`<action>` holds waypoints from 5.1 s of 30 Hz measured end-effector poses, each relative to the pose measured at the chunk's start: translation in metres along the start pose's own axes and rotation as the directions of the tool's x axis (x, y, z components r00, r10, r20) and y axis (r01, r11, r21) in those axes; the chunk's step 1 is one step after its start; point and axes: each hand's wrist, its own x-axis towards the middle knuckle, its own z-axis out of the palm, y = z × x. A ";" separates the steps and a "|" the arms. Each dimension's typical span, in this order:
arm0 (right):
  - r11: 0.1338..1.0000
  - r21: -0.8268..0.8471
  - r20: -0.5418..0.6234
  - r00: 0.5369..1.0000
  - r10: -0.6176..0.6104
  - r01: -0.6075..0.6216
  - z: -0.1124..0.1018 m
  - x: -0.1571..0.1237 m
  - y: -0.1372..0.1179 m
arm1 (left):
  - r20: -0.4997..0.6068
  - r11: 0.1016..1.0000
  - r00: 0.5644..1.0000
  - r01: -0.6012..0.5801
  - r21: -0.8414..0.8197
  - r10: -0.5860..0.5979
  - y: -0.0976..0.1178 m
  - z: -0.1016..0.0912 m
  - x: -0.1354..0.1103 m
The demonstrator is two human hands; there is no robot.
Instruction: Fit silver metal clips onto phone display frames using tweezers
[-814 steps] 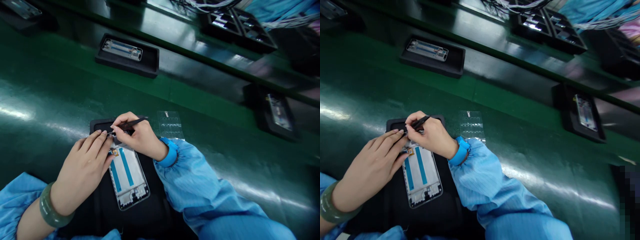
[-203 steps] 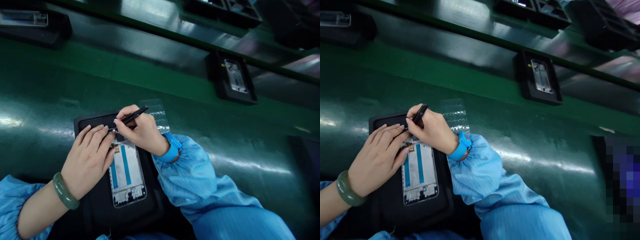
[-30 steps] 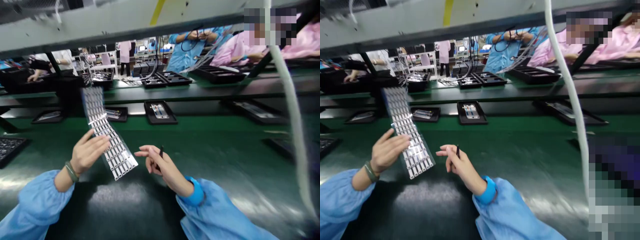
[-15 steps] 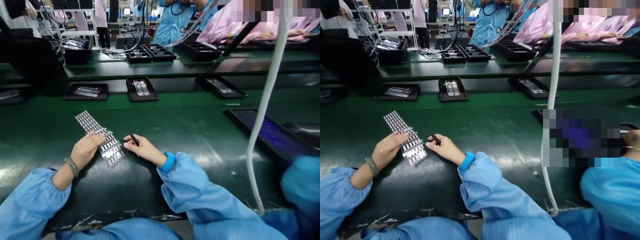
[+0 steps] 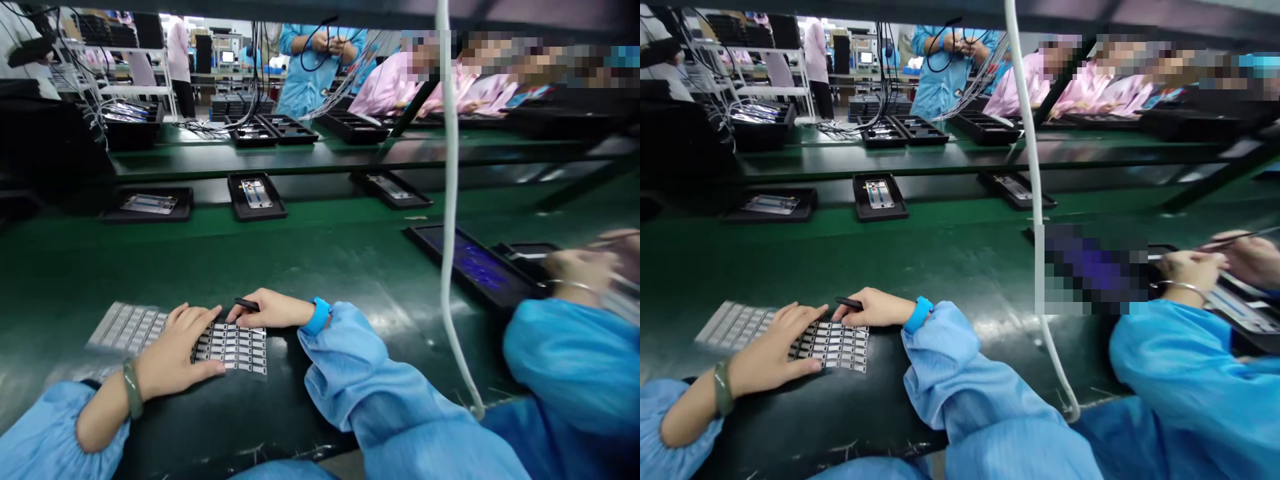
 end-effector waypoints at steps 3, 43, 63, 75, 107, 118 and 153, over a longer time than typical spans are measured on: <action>0.989 0.129 -0.234 0.972 -0.035 0.067 -0.001 0.003 -0.001 | -0.144 0.976 0.978 0.123 -0.182 -0.151 0.002 -0.001 0.008; 0.982 0.113 -0.445 0.892 -0.083 0.148 0.017 0.040 -0.016 | -0.451 0.851 0.781 0.188 -0.491 -0.432 -0.014 0.007 0.020; 0.903 0.429 -0.309 0.944 0.116 0.030 0.020 0.041 -0.015 | -0.118 0.500 0.748 0.309 -0.809 -0.654 0.002 0.002 0.019; 0.874 0.482 -0.352 0.926 0.136 0.055 0.026 0.041 -0.017 | -0.009 0.340 0.756 0.284 -0.897 -0.655 0.003 0.002 0.017; 0.814 0.580 -0.157 0.976 0.149 -0.031 0.023 0.036 -0.015 | 0.181 0.191 0.762 0.371 -0.909 -0.622 -0.002 -0.019 0.013; 0.859 0.510 -0.266 0.959 0.102 0.050 0.027 0.036 -0.016 | -0.246 0.842 0.871 0.283 -0.459 -0.426 0.001 -0.004 0.011; 0.917 0.398 -0.067 0.997 0.029 0.000 0.027 0.037 -0.012 | -0.079 0.950 0.974 0.189 -0.250 -0.214 0.001 -0.017 0.010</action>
